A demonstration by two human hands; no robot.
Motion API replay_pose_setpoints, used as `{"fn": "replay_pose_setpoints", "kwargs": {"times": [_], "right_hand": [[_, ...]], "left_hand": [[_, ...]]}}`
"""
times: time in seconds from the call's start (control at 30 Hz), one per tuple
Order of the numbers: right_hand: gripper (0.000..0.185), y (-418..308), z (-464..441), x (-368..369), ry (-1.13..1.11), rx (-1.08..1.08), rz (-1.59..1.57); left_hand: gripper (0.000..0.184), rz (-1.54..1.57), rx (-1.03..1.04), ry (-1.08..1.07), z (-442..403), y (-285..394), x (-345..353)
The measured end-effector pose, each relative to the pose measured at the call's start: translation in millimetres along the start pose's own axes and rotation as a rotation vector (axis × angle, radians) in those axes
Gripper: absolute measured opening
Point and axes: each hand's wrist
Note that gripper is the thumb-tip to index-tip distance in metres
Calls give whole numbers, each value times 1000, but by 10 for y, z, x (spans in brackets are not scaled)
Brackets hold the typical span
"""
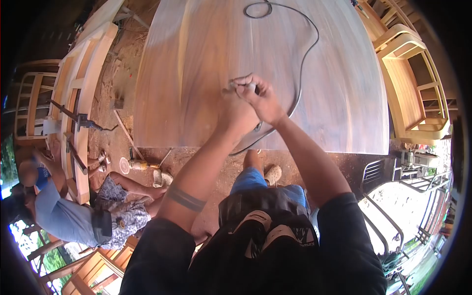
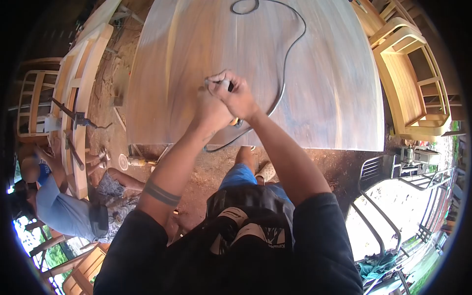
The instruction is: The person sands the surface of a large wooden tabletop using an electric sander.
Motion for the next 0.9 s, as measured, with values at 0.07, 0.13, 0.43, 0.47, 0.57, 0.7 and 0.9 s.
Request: {"fn": "replay_pose_setpoints", "kwargs": {"times": [0.07,0.13,0.43,0.47,0.57,0.7,0.9], "right_hand": [[17,37,262,111,10,-11,0],[18,78,510,180,-8,-10,61],[22,72,70,148,85,1,-13],[22,82,-9,136,92,-2,2],[20,90,56,92,21,-29,148],[17,77,740,213,54,-88,127],[13,-113,1016,-130,127,-75,-48]], "left_hand": [[37,-15,-2,-41,249,53,-91],[39,-99,-14,-111,500,164,-231],[40,-1,-84,-222,37,103,-320],[39,33,-104,-247,-28,91,-340],[36,-105,1,-208,86,74,-291],[20,204,-234,-129,605,460,-415],[31,-25,66,-65,704,664,21]]}}
Point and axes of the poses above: each hand's wrist, its own z-axis away from the middle knuckle, its own x-axis out of the palm, y = z × x, and after that the axes turned 1 degree about y, right-handed
